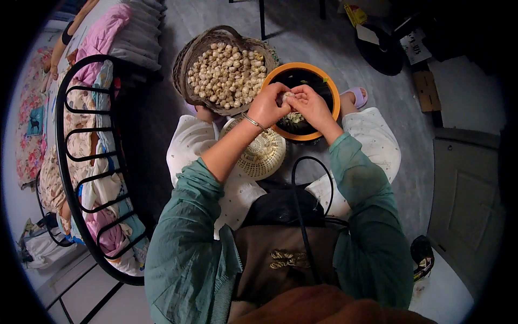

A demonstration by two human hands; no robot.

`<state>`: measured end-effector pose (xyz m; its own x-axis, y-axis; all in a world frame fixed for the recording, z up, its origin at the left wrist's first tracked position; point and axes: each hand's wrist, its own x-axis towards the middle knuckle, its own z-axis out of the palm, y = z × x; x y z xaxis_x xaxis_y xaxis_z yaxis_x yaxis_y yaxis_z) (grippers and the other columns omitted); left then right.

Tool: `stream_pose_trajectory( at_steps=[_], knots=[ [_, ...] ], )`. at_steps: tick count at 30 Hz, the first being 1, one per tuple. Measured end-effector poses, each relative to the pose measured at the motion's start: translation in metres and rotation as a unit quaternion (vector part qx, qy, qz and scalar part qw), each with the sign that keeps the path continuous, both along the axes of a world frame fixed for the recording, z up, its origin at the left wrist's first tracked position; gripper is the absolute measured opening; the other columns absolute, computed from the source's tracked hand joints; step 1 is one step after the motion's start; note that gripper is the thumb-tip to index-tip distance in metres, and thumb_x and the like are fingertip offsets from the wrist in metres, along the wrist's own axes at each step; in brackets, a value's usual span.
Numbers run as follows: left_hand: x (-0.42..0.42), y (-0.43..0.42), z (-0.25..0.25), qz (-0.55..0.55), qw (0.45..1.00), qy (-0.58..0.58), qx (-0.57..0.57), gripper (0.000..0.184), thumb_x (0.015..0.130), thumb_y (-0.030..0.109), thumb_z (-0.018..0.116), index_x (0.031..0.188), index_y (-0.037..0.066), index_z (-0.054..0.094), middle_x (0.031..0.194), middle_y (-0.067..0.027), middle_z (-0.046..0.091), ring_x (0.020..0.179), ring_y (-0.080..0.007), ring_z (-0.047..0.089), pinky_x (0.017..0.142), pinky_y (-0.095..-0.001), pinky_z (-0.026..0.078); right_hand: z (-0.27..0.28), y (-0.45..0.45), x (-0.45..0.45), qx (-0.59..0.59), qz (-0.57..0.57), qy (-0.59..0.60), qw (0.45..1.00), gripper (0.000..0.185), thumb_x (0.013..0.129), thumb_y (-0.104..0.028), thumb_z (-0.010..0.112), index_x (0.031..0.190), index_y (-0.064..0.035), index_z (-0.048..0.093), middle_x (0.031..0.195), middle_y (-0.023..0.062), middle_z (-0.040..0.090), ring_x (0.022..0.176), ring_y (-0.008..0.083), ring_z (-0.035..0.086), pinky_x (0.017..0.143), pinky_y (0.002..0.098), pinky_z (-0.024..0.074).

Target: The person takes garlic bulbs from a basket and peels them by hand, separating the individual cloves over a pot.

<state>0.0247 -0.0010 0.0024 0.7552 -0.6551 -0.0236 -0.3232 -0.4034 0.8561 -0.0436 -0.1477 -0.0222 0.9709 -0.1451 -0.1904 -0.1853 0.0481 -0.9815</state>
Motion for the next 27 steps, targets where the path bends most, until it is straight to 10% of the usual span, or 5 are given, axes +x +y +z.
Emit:
stream_pose_trajectory(
  at_steps=[27],
  knots=[
    [-0.014,0.000,0.005,-0.049,0.993,-0.104,-0.013,0.032,0.076,0.008,0.063,0.107,0.004,0.059,0.083,-0.0120,0.055,0.067,-0.0213,0.057,0.063,-0.0296,0.048,0.002,-0.005,-0.002,-0.176,-0.030,0.043,0.983,0.013,0.083,-0.005,0.052,0.095,0.0001,0.052,0.078,0.0078,0.061,0.070,0.0135,0.060,0.065,0.0268,0.0486]
  ],
)
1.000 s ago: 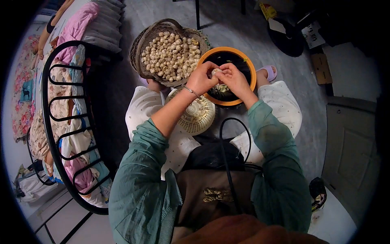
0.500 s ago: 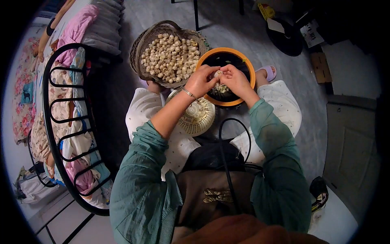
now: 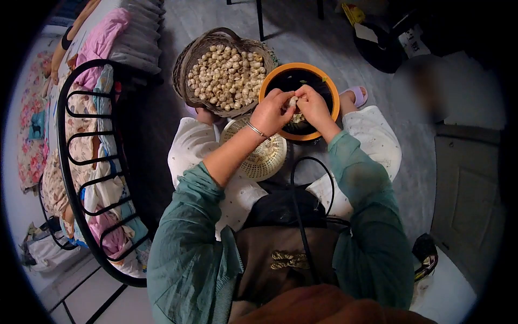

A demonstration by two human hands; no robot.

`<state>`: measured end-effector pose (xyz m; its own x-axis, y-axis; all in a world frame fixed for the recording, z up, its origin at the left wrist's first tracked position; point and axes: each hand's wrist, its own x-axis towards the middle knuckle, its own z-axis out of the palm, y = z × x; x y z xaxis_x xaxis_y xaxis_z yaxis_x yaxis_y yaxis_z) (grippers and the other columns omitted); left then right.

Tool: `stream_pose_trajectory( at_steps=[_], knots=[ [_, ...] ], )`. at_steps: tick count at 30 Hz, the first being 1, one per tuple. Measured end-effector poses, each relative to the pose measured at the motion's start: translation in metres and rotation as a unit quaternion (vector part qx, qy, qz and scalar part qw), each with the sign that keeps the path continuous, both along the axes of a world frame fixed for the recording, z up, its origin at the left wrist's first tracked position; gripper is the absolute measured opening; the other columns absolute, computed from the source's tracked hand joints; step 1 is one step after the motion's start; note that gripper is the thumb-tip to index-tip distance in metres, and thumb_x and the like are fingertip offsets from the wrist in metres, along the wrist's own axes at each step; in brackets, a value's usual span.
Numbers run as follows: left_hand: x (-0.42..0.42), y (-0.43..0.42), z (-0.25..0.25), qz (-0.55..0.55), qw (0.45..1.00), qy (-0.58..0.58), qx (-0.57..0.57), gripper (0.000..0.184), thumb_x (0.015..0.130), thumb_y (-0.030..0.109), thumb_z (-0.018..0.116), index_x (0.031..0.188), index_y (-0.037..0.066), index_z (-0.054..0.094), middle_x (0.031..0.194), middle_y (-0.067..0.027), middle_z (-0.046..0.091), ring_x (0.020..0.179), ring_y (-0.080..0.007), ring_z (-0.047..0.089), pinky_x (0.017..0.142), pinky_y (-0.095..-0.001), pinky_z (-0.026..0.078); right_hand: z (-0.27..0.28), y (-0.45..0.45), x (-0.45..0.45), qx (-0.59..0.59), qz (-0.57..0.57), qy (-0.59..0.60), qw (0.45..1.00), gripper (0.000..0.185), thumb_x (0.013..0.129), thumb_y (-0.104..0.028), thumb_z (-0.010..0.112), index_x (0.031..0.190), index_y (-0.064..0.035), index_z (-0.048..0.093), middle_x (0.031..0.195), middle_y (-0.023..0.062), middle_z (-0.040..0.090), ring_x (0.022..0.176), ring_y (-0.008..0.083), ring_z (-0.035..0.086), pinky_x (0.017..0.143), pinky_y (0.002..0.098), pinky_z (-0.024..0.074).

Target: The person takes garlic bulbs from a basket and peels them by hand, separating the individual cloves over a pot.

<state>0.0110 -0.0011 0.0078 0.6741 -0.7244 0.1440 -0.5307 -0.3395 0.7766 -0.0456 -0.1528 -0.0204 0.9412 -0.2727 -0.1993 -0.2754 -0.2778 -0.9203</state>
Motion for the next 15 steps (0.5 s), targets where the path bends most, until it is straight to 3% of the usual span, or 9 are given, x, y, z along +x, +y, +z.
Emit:
stream_pose_trajectory(
  at_steps=[2,3,5,6,7,9,11,13,15],
  knots=[
    [-0.001,0.000,0.003,0.035,0.999,0.018,-0.011,0.032,0.078,0.008,0.062,0.109,0.004,0.059,0.084,-0.0107,0.056,0.069,-0.0186,0.058,0.064,-0.0291,0.048,-0.009,-0.002,0.002,0.126,0.016,-0.024,0.992,0.016,0.085,-0.004,0.049,0.099,0.0005,0.052,0.084,0.0080,0.061,0.071,0.0141,0.060,0.067,0.0270,0.0492],
    [0.001,0.001,0.000,0.036,0.999,0.017,-0.012,0.032,0.078,0.008,0.062,0.109,0.004,0.059,0.084,-0.0107,0.056,0.069,-0.0186,0.058,0.064,-0.0291,0.048,-0.006,0.000,0.003,0.125,0.017,-0.025,0.992,0.016,0.085,-0.004,0.049,0.099,0.0005,0.052,0.084,0.0080,0.061,0.071,0.0141,0.060,0.067,0.0270,0.0492],
    [0.011,0.004,-0.016,0.073,0.993,0.080,-0.056,0.035,0.076,0.014,0.064,0.110,0.003,0.059,0.086,-0.0133,0.058,0.071,-0.0211,0.060,0.065,-0.0307,0.049,-0.002,0.005,0.002,0.278,-0.017,-0.050,0.959,0.019,0.087,-0.005,0.048,0.105,0.0009,0.052,0.091,0.0077,0.060,0.078,0.0139,0.059,0.072,0.0263,0.0492],
    [0.016,0.005,-0.020,0.066,0.978,0.187,-0.070,0.038,0.080,0.013,0.061,0.116,0.001,0.056,0.094,-0.0118,0.061,0.076,-0.0174,0.062,0.068,-0.0281,0.050,0.001,0.005,0.001,0.278,-0.015,-0.050,0.959,0.019,0.087,-0.005,0.048,0.105,0.0009,0.052,0.091,0.0077,0.060,0.078,0.0139,0.059,0.072,0.0263,0.0492],
    [0.019,0.006,-0.025,0.067,0.978,0.187,-0.071,0.038,0.080,0.013,0.061,0.116,0.001,0.056,0.094,-0.0118,0.061,0.076,-0.0174,0.062,0.068,-0.0281,0.050,0.005,0.004,0.000,0.298,-0.019,-0.035,0.954,0.021,0.088,-0.006,0.047,0.107,0.0012,0.052,0.094,0.0076,0.059,0.081,0.0134,0.059,0.074,0.0256,0.0486],
    [0.021,0.006,-0.024,0.064,0.889,0.411,-0.192,0.038,0.085,0.011,0.057,0.119,-0.003,0.051,0.100,-0.0101,0.061,0.082,-0.0165,0.062,0.073,-0.0276,0.052,0.006,0.000,-0.001,0.319,-0.024,-0.021,0.947,0.022,0.090,-0.006,0.046,0.110,0.0016,0.052,0.097,0.0074,0.059,0.085,0.0130,0.058,0.077,0.0250,0.0480],
    [0.020,0.006,-0.012,0.076,0.867,0.456,-0.187,0.036,0.087,0.008,0.053,0.120,-0.005,0.049,0.103,-0.0099,0.060,0.086,-0.0180,0.062,0.078,-0.0283,0.053,0.005,-0.006,0.000,0.389,-0.023,-0.022,0.921,0.023,0.090,-0.007,0.047,0.111,0.0015,0.051,0.097,0.0081,0.059,0.088,0.0129,0.057,0.081,0.0250,0.0464],
    [0.022,0.005,-0.011,0.083,0.804,0.539,-0.237,0.036,0.087,0.006,0.053,0.121,-0.005,0.048,0.103,-0.0135,0.059,0.088,-0.0207,0.062,0.081,-0.0323,0.053,0.005,-0.008,0.000,0.387,-0.029,-0.025,0.921,0.023,0.090,-0.007,0.047,0.111,0.0014,0.052,0.098,0.0075,0.059,0.089,0.0136,0.057,0.081,0.0251,0.0459],
    [0.024,0.005,-0.013,0.081,0.792,0.555,-0.241,0.035,0.087,0.006,0.053,0.120,-0.005,0.048,0.104,-0.0140,0.059,0.088,-0.0215,0.062,0.081,-0.0332,0.053,0.001,-0.011,0.001,0.385,-0.036,-0.029,0.922,0.023,0.089,-0.006,0.048,0.110,0.0013,0.053,0.098,0.0070,0.059,0.089,0.0143,0.057,0.082,0.0253,0.0454]
  ],
)
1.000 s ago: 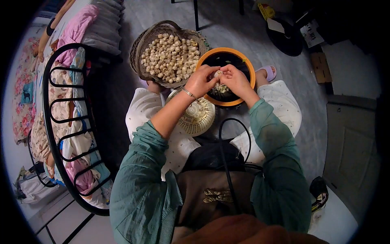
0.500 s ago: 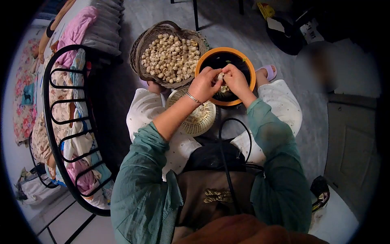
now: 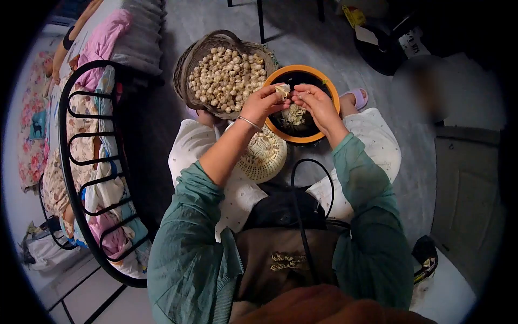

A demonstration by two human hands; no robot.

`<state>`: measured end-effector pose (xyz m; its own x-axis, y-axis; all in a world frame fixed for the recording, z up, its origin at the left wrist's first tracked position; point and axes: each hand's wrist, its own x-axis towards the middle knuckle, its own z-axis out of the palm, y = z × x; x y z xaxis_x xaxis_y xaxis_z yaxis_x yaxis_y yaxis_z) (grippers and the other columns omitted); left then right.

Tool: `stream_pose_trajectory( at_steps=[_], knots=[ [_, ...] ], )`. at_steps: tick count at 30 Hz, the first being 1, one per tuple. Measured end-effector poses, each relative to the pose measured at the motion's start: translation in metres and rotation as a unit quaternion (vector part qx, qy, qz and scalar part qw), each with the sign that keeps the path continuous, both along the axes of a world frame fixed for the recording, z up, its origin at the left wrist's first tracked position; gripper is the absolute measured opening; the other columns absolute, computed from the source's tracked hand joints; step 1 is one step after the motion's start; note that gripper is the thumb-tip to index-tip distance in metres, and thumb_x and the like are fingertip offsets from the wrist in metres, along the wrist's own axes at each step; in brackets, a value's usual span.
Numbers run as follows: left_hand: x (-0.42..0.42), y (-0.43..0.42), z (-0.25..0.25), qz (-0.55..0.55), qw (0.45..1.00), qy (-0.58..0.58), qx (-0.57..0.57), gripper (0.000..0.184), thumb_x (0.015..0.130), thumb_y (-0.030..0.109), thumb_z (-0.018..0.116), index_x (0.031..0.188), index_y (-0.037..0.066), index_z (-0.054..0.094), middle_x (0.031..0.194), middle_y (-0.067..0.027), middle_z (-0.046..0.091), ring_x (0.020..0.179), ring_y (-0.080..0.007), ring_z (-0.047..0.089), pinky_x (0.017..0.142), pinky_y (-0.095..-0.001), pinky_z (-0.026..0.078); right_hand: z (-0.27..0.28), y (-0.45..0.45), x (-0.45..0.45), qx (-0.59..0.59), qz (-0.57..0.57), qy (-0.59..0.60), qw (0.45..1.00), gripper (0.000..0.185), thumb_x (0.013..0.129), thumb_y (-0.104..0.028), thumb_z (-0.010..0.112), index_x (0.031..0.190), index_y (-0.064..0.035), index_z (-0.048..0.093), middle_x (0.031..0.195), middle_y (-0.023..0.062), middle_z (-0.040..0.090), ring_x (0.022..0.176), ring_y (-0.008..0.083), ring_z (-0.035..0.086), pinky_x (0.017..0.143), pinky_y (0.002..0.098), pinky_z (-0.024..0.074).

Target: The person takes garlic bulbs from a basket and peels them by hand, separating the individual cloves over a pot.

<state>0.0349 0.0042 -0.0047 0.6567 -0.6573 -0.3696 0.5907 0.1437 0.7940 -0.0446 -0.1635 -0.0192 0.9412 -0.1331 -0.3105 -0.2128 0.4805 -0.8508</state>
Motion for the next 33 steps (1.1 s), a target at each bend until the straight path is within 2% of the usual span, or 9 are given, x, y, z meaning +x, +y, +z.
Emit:
stream_pose_trajectory(
  at_steps=[3,5,8,10,14,23,28,31,33],
  knots=[
    [0.000,0.001,-0.003,-0.011,1.000,0.008,-0.011,0.035,0.087,0.006,0.054,0.120,-0.005,0.048,0.104,-0.0143,0.059,0.089,-0.0226,0.062,0.082,-0.0340,0.053,-0.009,-0.001,0.001,-0.143,-0.026,-0.044,0.988,0.023,0.089,-0.007,0.049,0.110,-0.0009,0.054,0.099,0.0075,0.059,0.090,0.0154,0.057,0.083,0.0250,0.0441],
    [-0.001,0.001,-0.004,-0.020,1.000,-0.004,-0.015,0.036,0.087,0.007,0.054,0.120,-0.005,0.047,0.104,-0.0141,0.059,0.089,-0.0229,0.062,0.082,-0.0340,0.053,-0.006,0.000,0.001,-0.413,-0.059,-0.101,0.903,0.023,0.088,-0.010,0.053,0.110,-0.0036,0.057,0.098,0.0081,0.057,0.089,0.0155,0.057,0.081,0.0244,0.0444],
    [-0.003,0.000,-0.011,-0.025,0.999,-0.024,-0.015,0.042,0.086,0.005,0.055,0.125,-0.004,0.042,0.102,-0.0119,0.059,0.089,-0.0215,0.062,0.081,-0.0310,0.053,0.004,0.008,0.002,-0.297,-0.015,-0.111,0.948,0.025,0.086,-0.014,0.058,0.110,-0.0054,0.058,0.097,0.0088,0.054,0.087,0.0149,0.057,0.076,0.0243,0.0463],
    [-0.003,-0.001,-0.014,-0.061,0.992,-0.112,0.007,0.046,0.086,0.009,0.057,0.126,-0.004,0.038,0.103,-0.0121,0.058,0.087,-0.0215,0.063,0.080,-0.0314,0.053,0.017,0.010,0.000,-0.321,0.011,-0.093,0.942,0.024,0.085,-0.016,0.060,0.106,-0.0041,0.058,0.095,0.0077,0.051,0.083,0.0144,0.057,0.071,0.0246,0.0479],
    [-0.011,-0.004,-0.012,-0.050,0.994,-0.094,-0.015,0.043,0.087,0.014,0.059,0.122,-0.004,0.041,0.102,-0.0123,0.058,0.085,-0.0204,0.063,0.077,-0.0303,0.053,0.020,0.012,-0.002,-0.365,0.032,-0.089,0.926,0.019,0.088,-0.011,0.055,0.104,-0.0020,0.057,0.099,0.0062,0.052,0.086,0.0124,0.058,0.074,0.0236,0.0473],
    [-0.011,-0.004,-0.013,-0.093,0.967,-0.215,0.097,0.028,0.089,0.027,0.057,0.098,0.000,0.053,0.077,-0.0046,0.061,0.062,-0.0099,0.058,0.055,-0.0243,0.048,0.022,0.018,-0.003,-0.353,0.002,-0.114,0.929,0.017,0.089,-0.010,0.053,0.103,-0.0012,0.056,0.099,0.0059,0.051,0.083,0.0113,0.057,0.071,0.0224,0.0475],
    [-0.016,-0.004,0.013,-0.121,0.899,-0.327,0.265,0.028,0.093,0.028,0.050,0.084,0.002,0.057,0.060,-0.0021,0.057,0.051,-0.0104,0.054,0.050,-0.0239,0.046,0.012,0.016,-0.001,-0.347,0.000,-0.121,0.930,0.021,0.091,-0.012,0.051,0.109,-0.0020,0.056,0.099,0.0048,0.050,0.079,0.0085,0.055,0.069,0.0226,0.0476],
    [-0.016,-0.002,0.006,-0.102,0.905,-0.332,0.246,0.034,0.094,0.030,0.047,0.077,0.003,0.056,0.054,-0.0021,0.054,0.046,-0.0106,0.052,0.047,-0.0235,0.044,0.012,0.016,0.000,-0.348,0.022,-0.110,0.931,0.022,0.093,-0.014,0.048,0.110,-0.0032,0.056,0.098,0.0031,0.051,0.079,0.0070,0.054,0.068,0.0220,0.0472],
    [-0.016,-0.002,0.008,-0.106,0.904,-0.339,0.237,0.034,0.095,0.031,0.046,0.078,0.003,0.055,0.054,-0.0017,0.054,0.046,-0.0102,0.051,0.046,-0.0229,0.042,0.016,0.015,0.000,-0.243,0.041,-0.063,0.967,0.024,0.094,-0.016,0.046,0.112,-0.0042,0.056,0.096,0.0013,0.053,0.077,0.0065,0.052,0.067,0.0206,0.0457]
  ],
)
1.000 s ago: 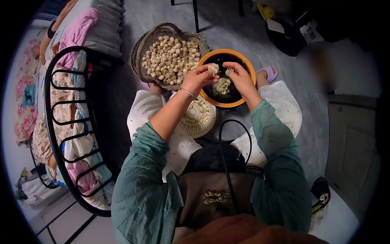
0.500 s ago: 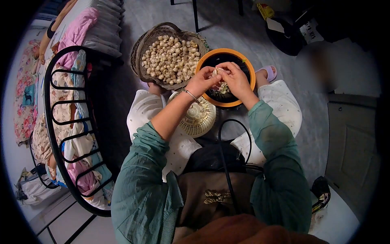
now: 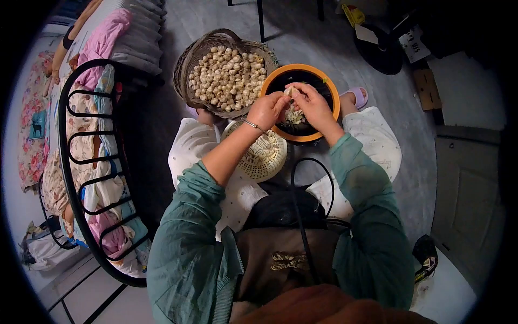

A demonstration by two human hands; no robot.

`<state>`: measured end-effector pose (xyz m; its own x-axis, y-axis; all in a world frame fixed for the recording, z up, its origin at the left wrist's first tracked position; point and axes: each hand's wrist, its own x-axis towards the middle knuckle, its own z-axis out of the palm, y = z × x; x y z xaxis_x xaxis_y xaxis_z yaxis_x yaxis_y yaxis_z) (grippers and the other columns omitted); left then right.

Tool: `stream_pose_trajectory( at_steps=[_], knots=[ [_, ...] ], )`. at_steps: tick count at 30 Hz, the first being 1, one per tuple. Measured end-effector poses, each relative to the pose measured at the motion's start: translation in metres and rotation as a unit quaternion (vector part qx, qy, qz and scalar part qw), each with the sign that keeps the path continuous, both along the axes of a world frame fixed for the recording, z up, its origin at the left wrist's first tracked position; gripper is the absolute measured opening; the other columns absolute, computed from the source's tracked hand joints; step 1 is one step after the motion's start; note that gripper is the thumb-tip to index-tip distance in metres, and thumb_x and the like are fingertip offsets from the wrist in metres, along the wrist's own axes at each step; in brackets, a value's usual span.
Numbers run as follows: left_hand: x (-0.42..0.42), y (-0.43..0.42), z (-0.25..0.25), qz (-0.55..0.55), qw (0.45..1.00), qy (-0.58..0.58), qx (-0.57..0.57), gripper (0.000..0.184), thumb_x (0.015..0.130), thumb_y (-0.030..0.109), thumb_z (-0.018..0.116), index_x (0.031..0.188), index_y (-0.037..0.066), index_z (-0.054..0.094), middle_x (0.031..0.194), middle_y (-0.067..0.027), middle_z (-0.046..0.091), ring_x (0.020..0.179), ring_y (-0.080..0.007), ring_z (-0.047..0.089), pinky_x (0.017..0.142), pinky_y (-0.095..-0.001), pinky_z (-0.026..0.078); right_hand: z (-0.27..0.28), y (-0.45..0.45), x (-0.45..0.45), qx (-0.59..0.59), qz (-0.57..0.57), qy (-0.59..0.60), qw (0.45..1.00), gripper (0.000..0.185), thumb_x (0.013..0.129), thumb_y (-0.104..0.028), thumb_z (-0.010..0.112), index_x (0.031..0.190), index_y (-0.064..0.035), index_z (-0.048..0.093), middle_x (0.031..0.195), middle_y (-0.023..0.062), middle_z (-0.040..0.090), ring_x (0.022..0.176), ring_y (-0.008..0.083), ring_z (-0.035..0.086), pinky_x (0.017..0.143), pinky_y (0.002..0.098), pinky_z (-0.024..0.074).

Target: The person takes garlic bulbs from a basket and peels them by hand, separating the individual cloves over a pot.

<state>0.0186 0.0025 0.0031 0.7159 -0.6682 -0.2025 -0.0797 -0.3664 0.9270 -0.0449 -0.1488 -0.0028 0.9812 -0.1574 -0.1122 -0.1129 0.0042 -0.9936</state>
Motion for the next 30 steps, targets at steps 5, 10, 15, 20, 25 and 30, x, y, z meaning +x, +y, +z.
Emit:
stream_pose_trajectory(
  at_steps=[5,10,15,20,25,30],
  knots=[
    [0.003,-0.002,-0.007,0.011,0.992,0.112,-0.062,0.033,0.096,0.031,0.043,0.079,0.005,0.054,0.055,-0.0006,0.052,0.045,-0.0100,0.048,0.043,-0.0221,0.038,-0.002,-0.006,0.000,0.208,0.021,0.029,0.977,0.026,0.096,-0.017,0.044,0.117,-0.0046,0.052,0.096,0.0002,0.054,0.078,0.0065,0.050,0.071,0.0205,0.0436],
    [0.013,-0.004,-0.015,0.024,0.989,0.143,-0.019,0.031,0.096,0.029,0.042,0.080,0.004,0.054,0.055,-0.0006,0.051,0.045,-0.0101,0.047,0.043,-0.0224,0.037,-0.004,-0.008,-0.001,0.307,0.009,-0.002,0.952,0.027,0.096,-0.017,0.043,0.119,-0.0049,0.050,0.098,0.0001,0.054,0.082,0.0064,0.049,0.075,0.0218,0.0428],
    [0.015,-0.016,-0.042,-0.012,0.999,0.046,-0.012,0.033,0.095,0.032,0.042,0.096,0.003,0.055,0.072,-0.0046,0.058,0.059,-0.0127,0.056,0.052,-0.0254,0.045,-0.007,-0.006,-0.002,0.291,-0.023,0.004,0.956,0.026,0.095,-0.016,0.044,0.119,-0.0059,0.051,0.100,0.0002,0.056,0.083,0.0066,0.051,0.077,0.0216,0.0429],
    [0.017,-0.015,-0.042,0.032,0.949,0.304,-0.075,0.059,0.091,0.056,0.032,0.105,0.003,0.053,0.085,-0.0089,0.059,0.073,-0.0225,0.062,0.067,-0.0327,0.053,-0.006,-0.008,0.002,0.155,-0.048,-0.013,0.987,0.024,0.094,-0.015,0.046,0.116,-0.0074,0.054,0.097,-0.0005,0.058,0.084,0.0064,0.052,0.077,0.0219,0.0434],
    [0.016,-0.014,-0.023,-0.025,0.949,0.303,-0.083,0.057,0.091,0.057,0.033,0.097,0.004,0.054,0.080,-0.0087,0.058,0.064,-0.0200,0.060,0.057,-0.0289,0.050,-0.012,-0.003,0.001,0.075,-0.033,0.001,0.997,0.024,0.092,-0.010,0.047,0.114,-0.0056,0.056,0.099,0.0017,0.057,0.090,0.0084,0.053,0.079,0.0238,0.0442],
    [0.011,-0.013,-0.017,0.004,0.981,0.186,-0.063,0.052,0.093,0.052,0.033,0.078,0.007,0.053,0.055,-0.0002,0.046,0.045,-0.0108,0.044,0.041,-0.0230,0.033,0.003,0.008,-0.002,-0.098,-0.030,-0.135,0.985,0.025,0.087,-0.003,0.050,0.111,-0.0041,0.057,0.105,0.0065,0.051,0.091,0.0153,0.055,0.074,0.0256,0.0474]
  ],
)
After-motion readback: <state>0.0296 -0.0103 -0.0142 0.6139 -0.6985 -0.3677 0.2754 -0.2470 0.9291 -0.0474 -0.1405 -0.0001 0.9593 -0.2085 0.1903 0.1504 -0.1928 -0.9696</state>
